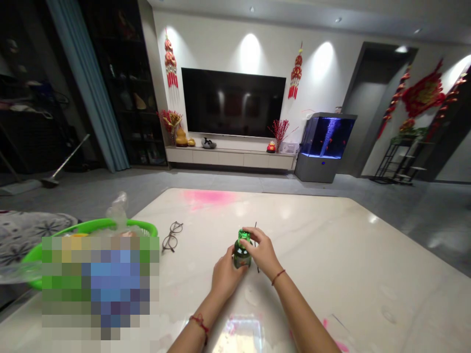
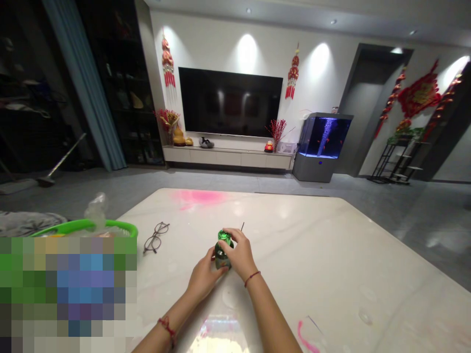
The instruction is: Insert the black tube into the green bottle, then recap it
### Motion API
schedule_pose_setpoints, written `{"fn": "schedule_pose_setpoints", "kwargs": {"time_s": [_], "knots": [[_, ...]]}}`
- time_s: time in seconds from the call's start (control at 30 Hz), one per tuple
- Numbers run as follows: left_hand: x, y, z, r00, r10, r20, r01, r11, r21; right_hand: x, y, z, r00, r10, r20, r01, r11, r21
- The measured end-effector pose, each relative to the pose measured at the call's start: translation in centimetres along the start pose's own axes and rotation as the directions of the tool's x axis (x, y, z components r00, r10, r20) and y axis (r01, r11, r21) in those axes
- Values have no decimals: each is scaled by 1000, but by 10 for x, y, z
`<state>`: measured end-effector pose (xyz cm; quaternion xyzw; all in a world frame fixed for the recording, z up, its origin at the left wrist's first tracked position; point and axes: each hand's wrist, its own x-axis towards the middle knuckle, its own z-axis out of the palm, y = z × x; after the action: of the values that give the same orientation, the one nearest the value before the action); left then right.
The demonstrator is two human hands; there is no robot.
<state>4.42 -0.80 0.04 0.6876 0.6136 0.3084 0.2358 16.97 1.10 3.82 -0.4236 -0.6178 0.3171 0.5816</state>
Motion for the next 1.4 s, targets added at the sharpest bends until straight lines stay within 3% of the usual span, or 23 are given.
{"fn": "schedule_pose_setpoints", "kwargs": {"time_s": [0.27,0.5,0.63,0.87,1.2,1.4], "knots": [[-7,10,-8,1000,-1,31,0,999,42,-10,3,-2,994,70,82,-77,993,85],[-7,10,-5,999,39,-4,-39,999,6,-15,10,3,995,41,-86,-51,993,-109],[-7,10,-5,1000,29,6,-29,999,-24,-16,10,4,997,22,-68,-33,986,-161],[-6,8,-6,999,22,38,-21,999,-48,-17,9,4,995,96,20,-95,995,-35],[-7,6,-5,999,31,21,-30,999,-36,-15,13,12,992,50,-113,-72,978,-195],[-6,8,-8,999,16,48,-13,999,-46,-16,16,3,996,84,18,-82,995,-57]]}}
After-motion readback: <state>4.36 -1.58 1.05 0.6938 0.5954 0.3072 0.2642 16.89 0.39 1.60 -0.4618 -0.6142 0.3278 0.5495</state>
